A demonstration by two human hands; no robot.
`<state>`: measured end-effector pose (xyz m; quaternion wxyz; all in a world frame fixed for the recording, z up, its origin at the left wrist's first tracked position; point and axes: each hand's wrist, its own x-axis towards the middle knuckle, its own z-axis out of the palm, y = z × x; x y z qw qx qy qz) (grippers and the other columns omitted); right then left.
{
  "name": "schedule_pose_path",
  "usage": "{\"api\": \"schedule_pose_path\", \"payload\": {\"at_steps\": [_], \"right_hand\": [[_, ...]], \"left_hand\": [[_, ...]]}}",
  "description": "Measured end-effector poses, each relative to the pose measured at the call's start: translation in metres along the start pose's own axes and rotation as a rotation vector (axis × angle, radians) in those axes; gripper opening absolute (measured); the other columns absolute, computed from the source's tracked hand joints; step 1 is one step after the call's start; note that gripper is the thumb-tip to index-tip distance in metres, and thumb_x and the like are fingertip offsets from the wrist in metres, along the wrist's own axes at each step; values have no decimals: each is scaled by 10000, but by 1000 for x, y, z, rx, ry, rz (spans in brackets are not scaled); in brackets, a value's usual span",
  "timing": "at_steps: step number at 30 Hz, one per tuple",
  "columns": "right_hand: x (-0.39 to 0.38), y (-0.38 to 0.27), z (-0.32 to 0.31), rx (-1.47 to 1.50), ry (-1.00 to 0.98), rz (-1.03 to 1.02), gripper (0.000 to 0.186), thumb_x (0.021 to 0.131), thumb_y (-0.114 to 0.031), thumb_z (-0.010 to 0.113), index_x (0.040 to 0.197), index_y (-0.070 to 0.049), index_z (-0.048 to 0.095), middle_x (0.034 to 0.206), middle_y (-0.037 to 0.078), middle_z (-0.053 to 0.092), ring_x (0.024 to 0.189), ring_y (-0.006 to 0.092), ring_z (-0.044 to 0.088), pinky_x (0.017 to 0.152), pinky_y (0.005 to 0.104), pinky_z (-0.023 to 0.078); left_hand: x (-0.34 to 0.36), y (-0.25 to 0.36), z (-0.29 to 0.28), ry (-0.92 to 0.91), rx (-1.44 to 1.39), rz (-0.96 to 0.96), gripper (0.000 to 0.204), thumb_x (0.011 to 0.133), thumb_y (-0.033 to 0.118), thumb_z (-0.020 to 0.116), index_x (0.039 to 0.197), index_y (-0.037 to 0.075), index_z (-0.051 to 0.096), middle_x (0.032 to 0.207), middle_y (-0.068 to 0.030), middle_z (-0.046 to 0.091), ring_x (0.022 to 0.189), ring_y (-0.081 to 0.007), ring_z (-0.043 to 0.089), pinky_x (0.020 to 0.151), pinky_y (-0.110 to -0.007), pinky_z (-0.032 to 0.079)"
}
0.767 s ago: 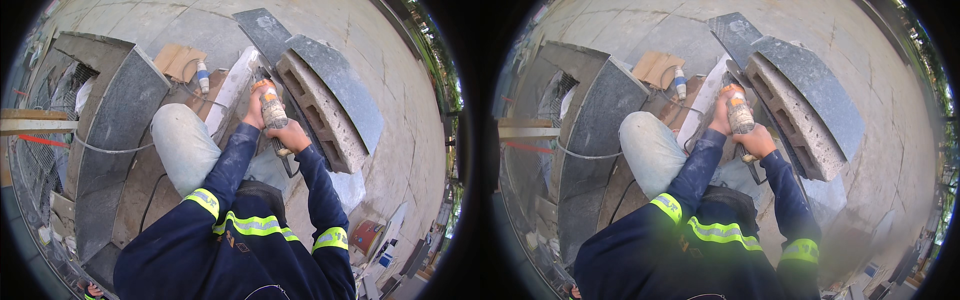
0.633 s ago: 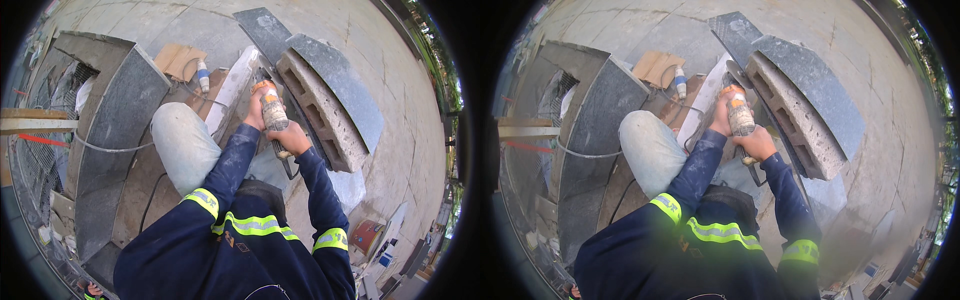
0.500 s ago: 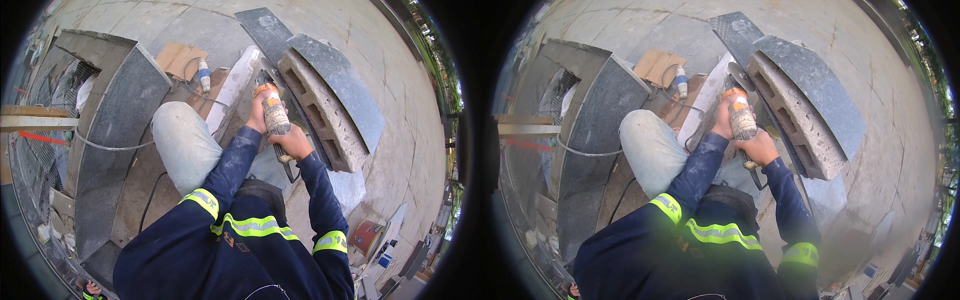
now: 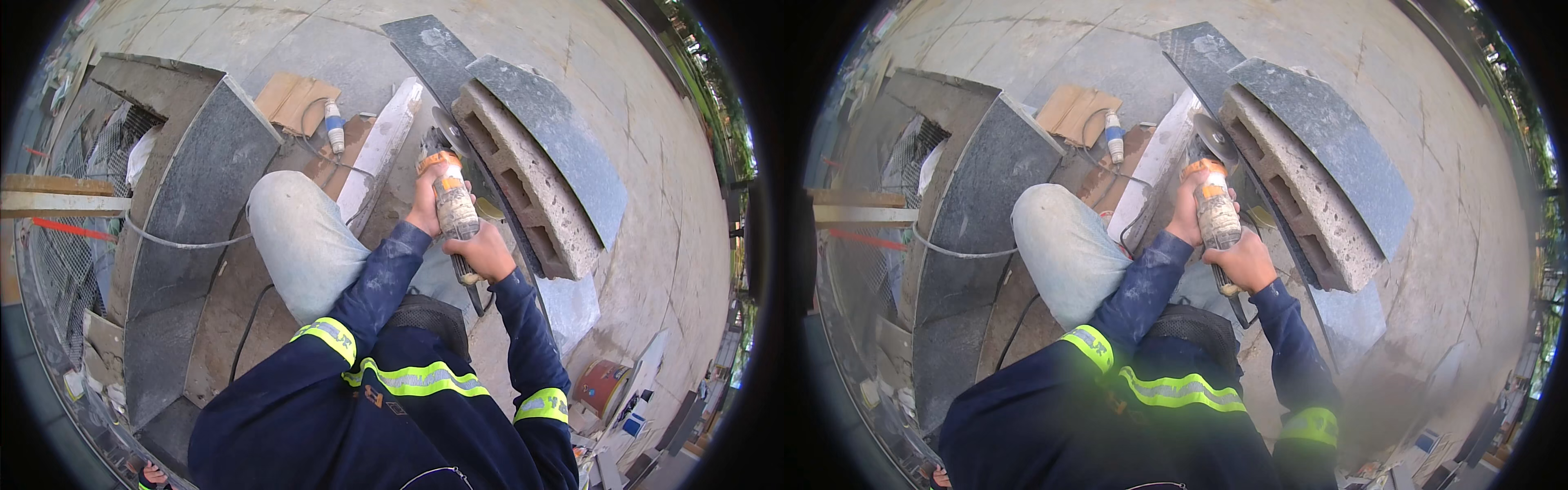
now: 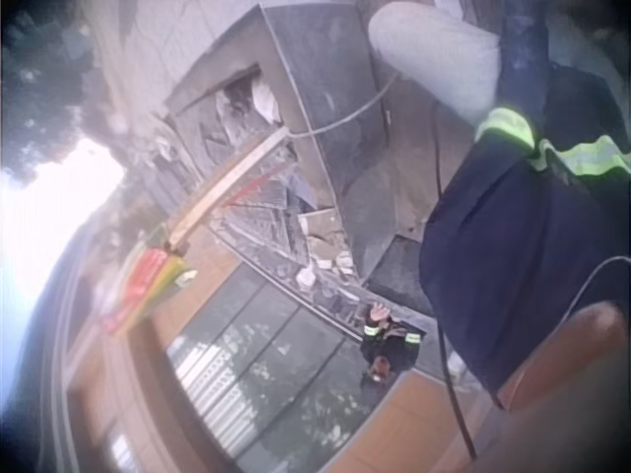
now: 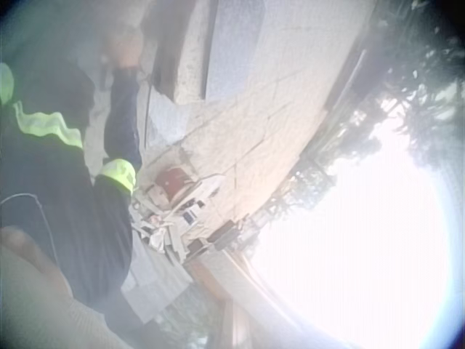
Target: The person uses an angle grinder to cut a dark stone slab resting on a cinder block. The person holds the tool with both hands and guides it along the slab's edge, generating dust as the cut progresses.
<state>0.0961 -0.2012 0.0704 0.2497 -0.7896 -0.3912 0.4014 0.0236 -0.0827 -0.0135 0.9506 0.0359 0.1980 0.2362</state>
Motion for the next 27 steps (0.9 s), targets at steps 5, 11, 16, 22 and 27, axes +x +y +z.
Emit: {"api": "schedule_pose_path", "payload": {"at_steps": [5,11,16,22,27], "right_hand": [[-3,2,0,-23,16,34,389,628,-199,730,879,65,594,731,97,634,639,177,600,637,307,482],[6,-8,-3,-27,-16,34,441,606,-238,735,886,75,602,749,129,639,673,221,616,663,325,485],[30,-4,-3,7,-33,65,508,569,-300,739,878,88,627,796,188,661,736,289,656,700,349,501],[50,-16,-7,27,-68,93,496,565,-300,743,865,83,641,787,181,657,722,268,655,691,338,503],[61,-14,-5,-3,-60,123,509,569,-314,745,875,83,652,813,184,665,754,280,663,715,339,505]], "left_hand": [[1,-5,-2,-27,-22,-10,479,825,436,562,1066,35,457,839,-138,587,709,-308,639,605,-435,559],[8,5,-2,-27,-16,6,501,814,448,577,1081,43,451,840,-137,580,714,-310,633,607,-439,558],[18,17,3,29,-17,26,511,777,447,613,1062,46,473,825,-149,585,677,-312,630,591,-428,560],[38,30,-3,35,53,69,614,764,486,618,1099,2,445,867,-146,561,711,-309,624,603,-432,555],[52,34,-11,33,35,39,627,759,496,623,1078,-15,449,865,-144,558,710,-303,624,600,-424,556]]}}
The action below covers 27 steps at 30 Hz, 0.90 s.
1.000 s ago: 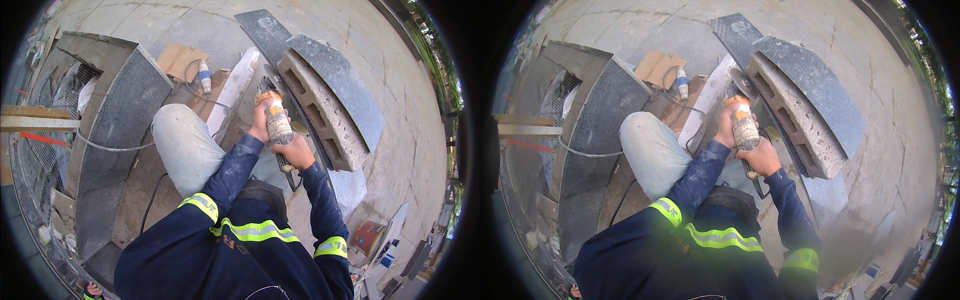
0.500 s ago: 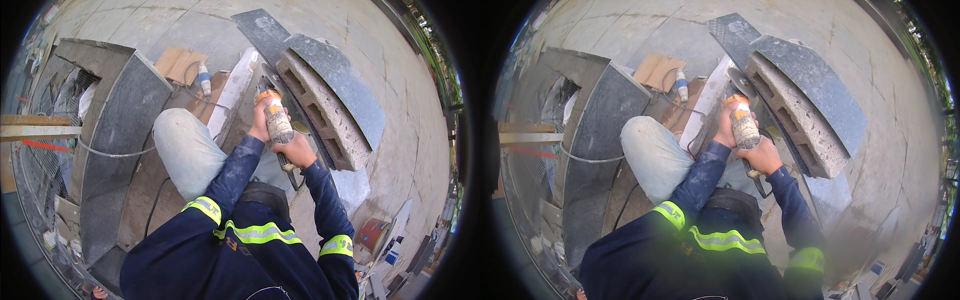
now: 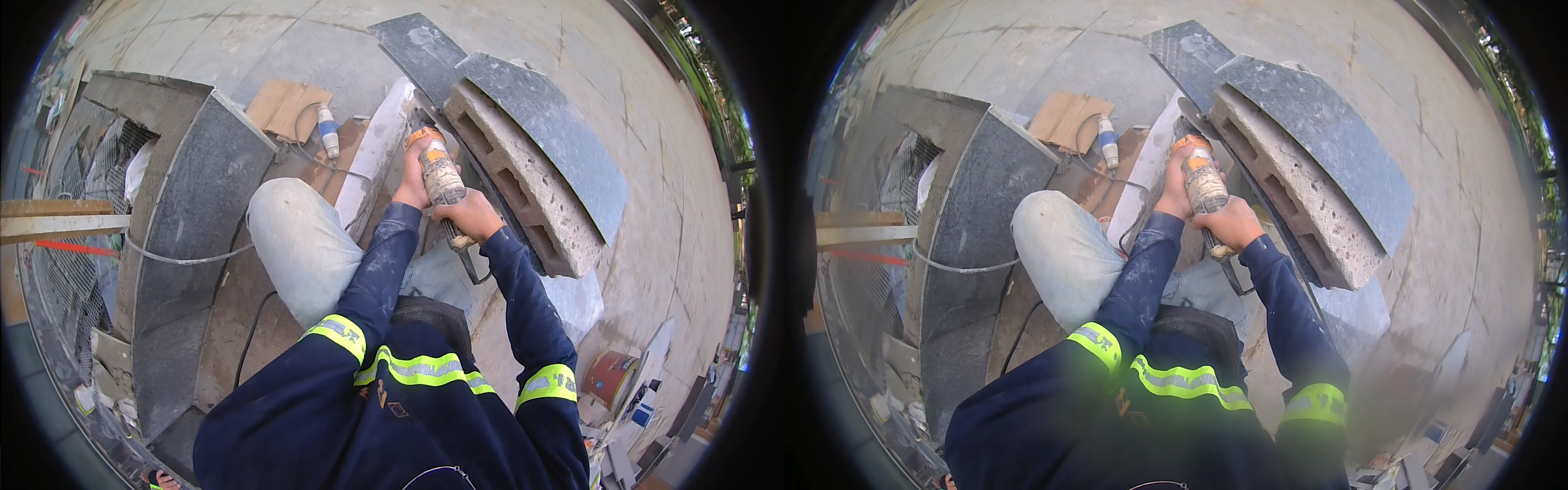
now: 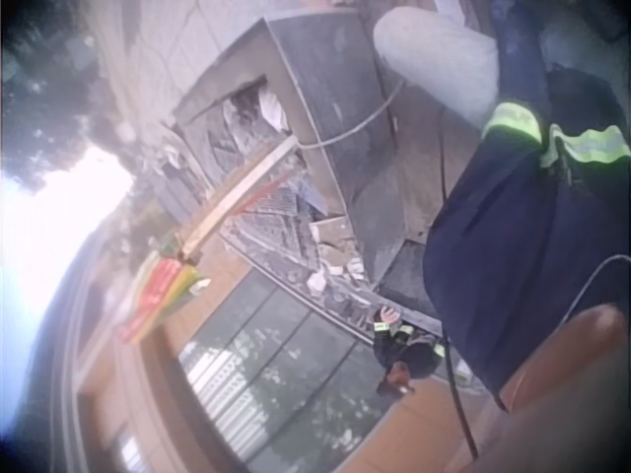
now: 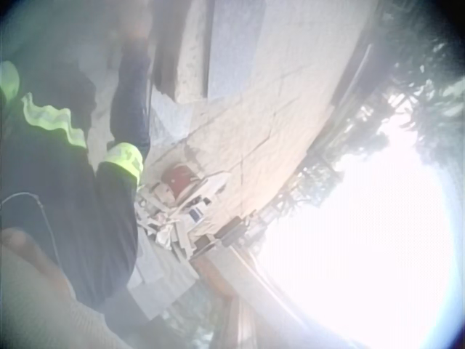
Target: The person uses an angle grinder to cut a dark stone slab resting on a cinder block. The person holds the tool with both hands and guides it along the slab's edge, generating dust as the cut progresses.
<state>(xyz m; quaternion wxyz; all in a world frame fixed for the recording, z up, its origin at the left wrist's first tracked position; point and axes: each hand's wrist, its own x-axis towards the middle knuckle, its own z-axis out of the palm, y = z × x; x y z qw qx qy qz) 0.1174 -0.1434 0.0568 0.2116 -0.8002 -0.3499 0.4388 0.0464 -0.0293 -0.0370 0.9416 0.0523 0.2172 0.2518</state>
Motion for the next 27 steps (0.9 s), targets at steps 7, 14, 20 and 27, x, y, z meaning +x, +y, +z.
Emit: {"api": "schedule_pose_path", "payload": {"at_steps": [7,14,20,27], "right_hand": [[-15,-1,1,-1,11,-19,533,571,-339,744,881,85,652,836,204,667,793,305,666,743,346,507],[-33,8,4,-71,47,6,604,568,-357,746,935,108,627,906,241,657,867,333,655,788,357,503],[-48,7,3,-123,66,15,637,570,-363,750,964,116,605,938,260,647,897,350,647,812,359,500],[-56,18,7,-120,133,-13,564,571,-321,752,917,99,602,844,229,649,797,322,646,739,360,503]], "left_hand": [[-14,-4,8,-6,-6,-1,542,793,475,592,1068,30,449,856,-135,561,699,-299,624,594,-432,556],[-29,-16,8,-49,-38,-38,511,792,475,589,1028,42,459,842,-123,564,694,-299,620,591,-439,551],[-38,-24,7,-30,-25,-37,508,790,482,582,997,31,472,830,-111,566,706,-292,622,599,-439,543],[-46,-32,11,-25,-11,-33,499,796,487,569,980,32,476,828,-106,568,708,-285,622,602,-437,542]]}}
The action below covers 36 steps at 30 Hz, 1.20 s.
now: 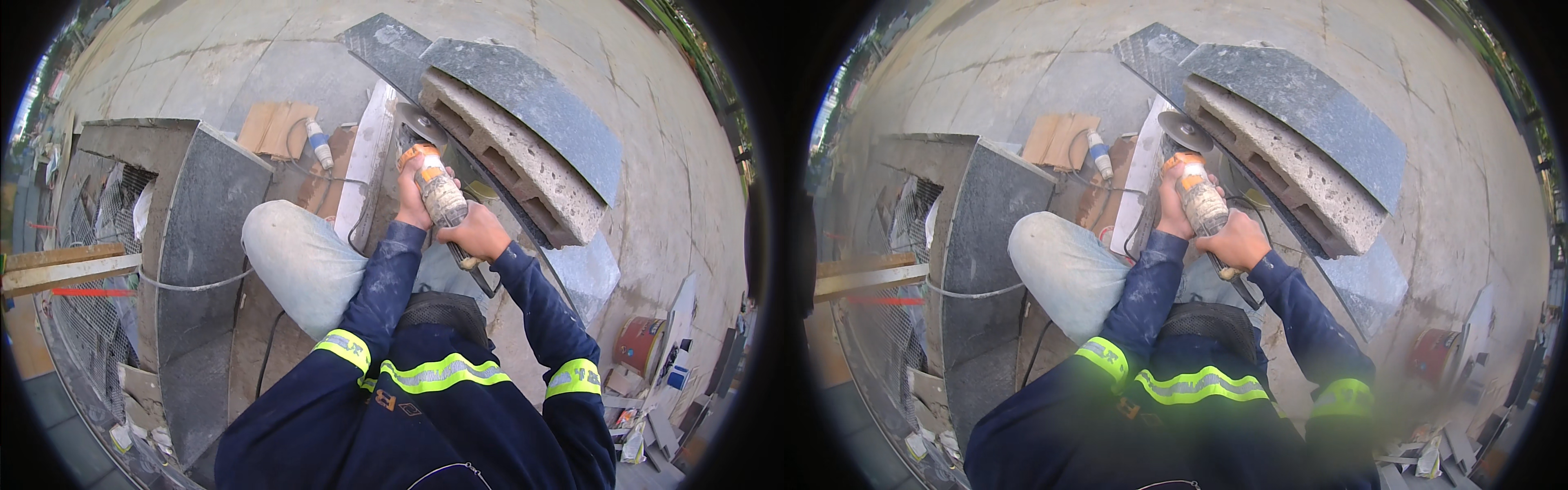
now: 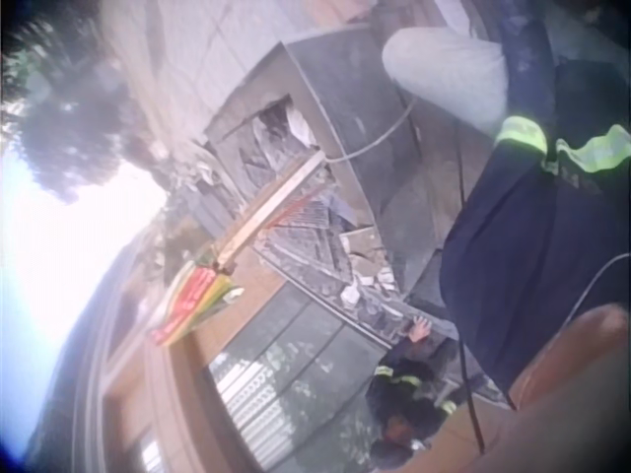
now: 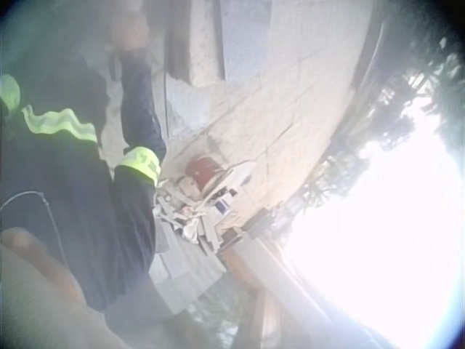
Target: The person uses an angle grinder to cut a dark stone slab resting on a cinder block. The person holds the tool with both hands and guides it along the slab's edge, generating dust as the cut progresses.
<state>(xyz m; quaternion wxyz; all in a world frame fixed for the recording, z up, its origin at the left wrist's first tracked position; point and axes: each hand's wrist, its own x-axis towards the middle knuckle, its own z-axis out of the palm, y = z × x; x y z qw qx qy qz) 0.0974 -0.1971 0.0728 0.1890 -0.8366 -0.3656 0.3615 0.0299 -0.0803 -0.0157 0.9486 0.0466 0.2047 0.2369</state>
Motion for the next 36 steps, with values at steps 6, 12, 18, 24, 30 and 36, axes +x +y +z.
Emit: {"api": "schedule_pose_path", "payload": {"at_steps": [6,12,18,24,30,36], "right_hand": [[-9,-4,-5,13,-55,21,643,569,-380,749,946,118,595,916,271,642,892,367,642,798,373,505],[-6,-4,-5,53,-72,14,651,564,-368,750,961,123,590,913,267,646,887,360,646,797,367,505],[15,-6,-5,54,-89,17,654,557,-372,755,956,122,599,930,255,651,891,343,653,791,351,511],[41,-12,-7,24,-107,35,683,549,-405,761,958,123,617,948,250,652,898,329,655,803,335,510],[52,-22,-8,10,-146,70,694,554,-414,763,968,125,621,977,249,650,924,323,651,814,331,509],[42,-21,-9,15,-135,82,698,559,-395,764,991,129,599,985,248,646,933,322,649,814,328,510]], "left_hand": [[-5,-5,1,-16,-17,-9,486,808,483,557,985,38,476,833,-110,571,712,-291,621,606,-438,541],[-5,-1,2,14,-15,-15,500,784,456,617,1042,57,463,809,-131,594,670,-302,635,591,-427,561],[10,9,-1,10,26,24,536,798,506,566,973,5,486,821,-111,564,716,-292,609,623,-443,537],[29,24,1,34,52,46,549,787,509,581,962,-3,486,814,-117,555,724,-297,604,630,-436,535],[38,33,0,61,61,37,542,782,505,585,942,-4,491,807,-121,554,705,-293,596,621,-415,528],[35,30,-5,0,33,-48,536,784,525,569,909,8,507,796,-112,549,703,-285,592,617,-398,523]]}}
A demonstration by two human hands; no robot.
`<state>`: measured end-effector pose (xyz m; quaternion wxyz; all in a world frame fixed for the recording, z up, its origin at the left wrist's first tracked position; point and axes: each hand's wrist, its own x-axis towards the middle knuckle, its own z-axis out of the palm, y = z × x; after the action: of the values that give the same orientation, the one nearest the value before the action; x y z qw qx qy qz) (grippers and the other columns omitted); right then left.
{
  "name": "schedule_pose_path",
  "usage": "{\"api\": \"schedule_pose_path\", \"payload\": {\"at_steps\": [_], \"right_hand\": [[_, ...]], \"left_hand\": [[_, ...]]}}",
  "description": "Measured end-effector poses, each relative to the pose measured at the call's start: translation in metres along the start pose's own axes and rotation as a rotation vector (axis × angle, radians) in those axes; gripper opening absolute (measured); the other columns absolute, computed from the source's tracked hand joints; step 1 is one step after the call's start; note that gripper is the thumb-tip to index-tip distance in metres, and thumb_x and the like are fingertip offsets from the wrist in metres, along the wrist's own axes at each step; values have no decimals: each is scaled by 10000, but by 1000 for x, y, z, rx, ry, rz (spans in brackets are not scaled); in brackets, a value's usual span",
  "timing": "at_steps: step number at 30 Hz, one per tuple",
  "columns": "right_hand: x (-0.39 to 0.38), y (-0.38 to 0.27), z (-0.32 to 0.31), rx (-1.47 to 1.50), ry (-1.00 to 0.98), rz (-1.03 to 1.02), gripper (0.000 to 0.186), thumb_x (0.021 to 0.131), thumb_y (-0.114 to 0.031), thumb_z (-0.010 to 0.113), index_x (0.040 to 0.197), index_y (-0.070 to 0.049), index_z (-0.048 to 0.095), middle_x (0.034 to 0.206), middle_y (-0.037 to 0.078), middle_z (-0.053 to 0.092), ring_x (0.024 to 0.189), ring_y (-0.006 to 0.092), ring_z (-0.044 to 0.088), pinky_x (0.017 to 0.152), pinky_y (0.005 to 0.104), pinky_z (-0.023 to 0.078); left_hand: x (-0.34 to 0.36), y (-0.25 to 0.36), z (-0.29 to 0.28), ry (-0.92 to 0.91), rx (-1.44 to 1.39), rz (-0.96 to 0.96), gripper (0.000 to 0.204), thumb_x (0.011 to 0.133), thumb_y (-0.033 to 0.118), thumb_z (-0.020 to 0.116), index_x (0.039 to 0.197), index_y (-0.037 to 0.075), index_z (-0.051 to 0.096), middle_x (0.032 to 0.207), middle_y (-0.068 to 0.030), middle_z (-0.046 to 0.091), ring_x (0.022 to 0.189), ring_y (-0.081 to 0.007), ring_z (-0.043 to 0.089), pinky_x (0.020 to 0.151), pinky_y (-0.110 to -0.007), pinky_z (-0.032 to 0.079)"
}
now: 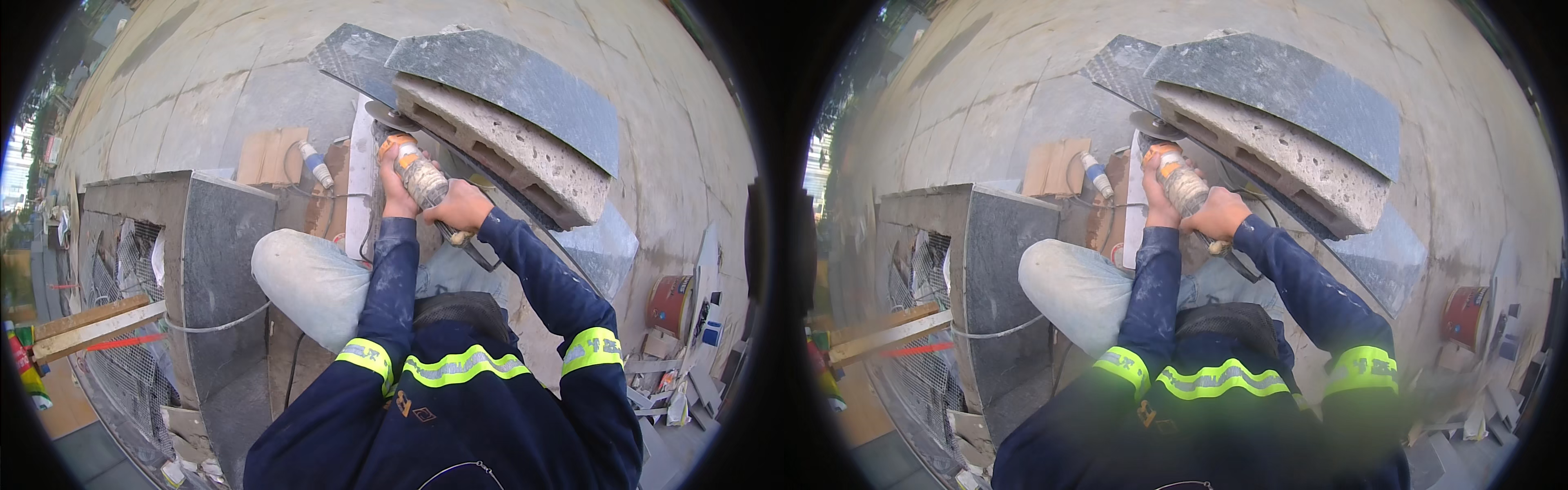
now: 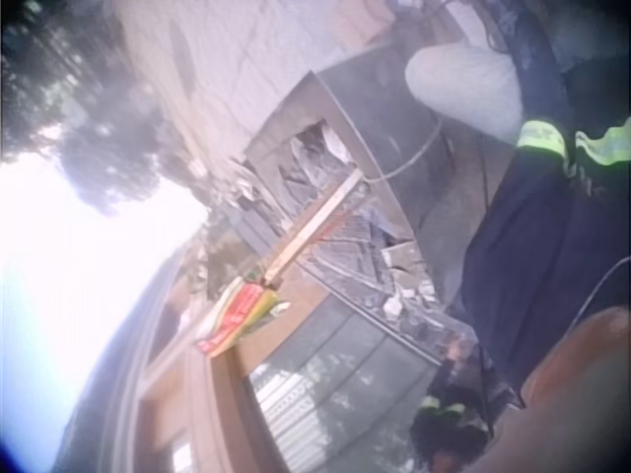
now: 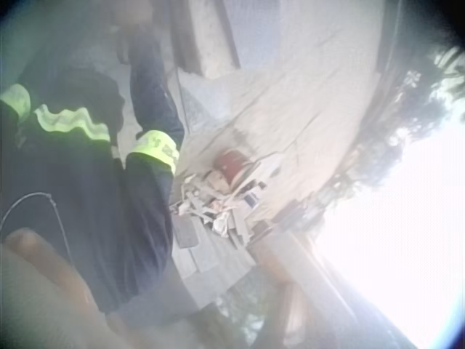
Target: The person uses an angle grinder to cut a dark stone slab resting on a cinder block. The person holds the tool with both hands and guides it along the slab's edge, generating dust as the cut progresses.
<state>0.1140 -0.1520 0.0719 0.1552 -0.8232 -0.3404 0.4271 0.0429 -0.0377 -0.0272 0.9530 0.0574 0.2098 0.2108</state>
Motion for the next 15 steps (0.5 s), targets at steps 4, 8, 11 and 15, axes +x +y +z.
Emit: {"api": "schedule_pose_path", "payload": {"at_steps": [4,8,11,15], "right_hand": [[-14,5,3,3,18,-14,695,560,-384,762,984,136,579,959,258,644,921,331,650,806,332,512],[-24,11,6,-3,34,-31,690,560,-372,761,984,139,571,943,263,643,905,340,652,795,338,515],[-28,18,11,2,38,-36,685,563,-367,759,988,136,570,937,260,645,899,343,653,790,341,515],[-34,21,12,9,33,-38,678,569,-364,758,988,135,569,936,256,647,898,340,653,790,341,515]], "left_hand": [[-14,-9,5,-14,-33,-19,533,790,526,560,923,13,504,808,-107,547,720,-283,592,630,-400,521],[-27,-16,10,-15,-38,-2,533,798,518,556,947,10,496,817,-111,550,720,-287,596,626,-418,525],[-28,-22,7,-7,-53,16,528,808,503,560,957,1,491,797,-120,554,705,-300,606,604,-445,540],[-30,-27,4,-25,-42,20,523,816,499,548,958,-1,489,794,-120,554,708,-301,609,602,-446,544]]}}
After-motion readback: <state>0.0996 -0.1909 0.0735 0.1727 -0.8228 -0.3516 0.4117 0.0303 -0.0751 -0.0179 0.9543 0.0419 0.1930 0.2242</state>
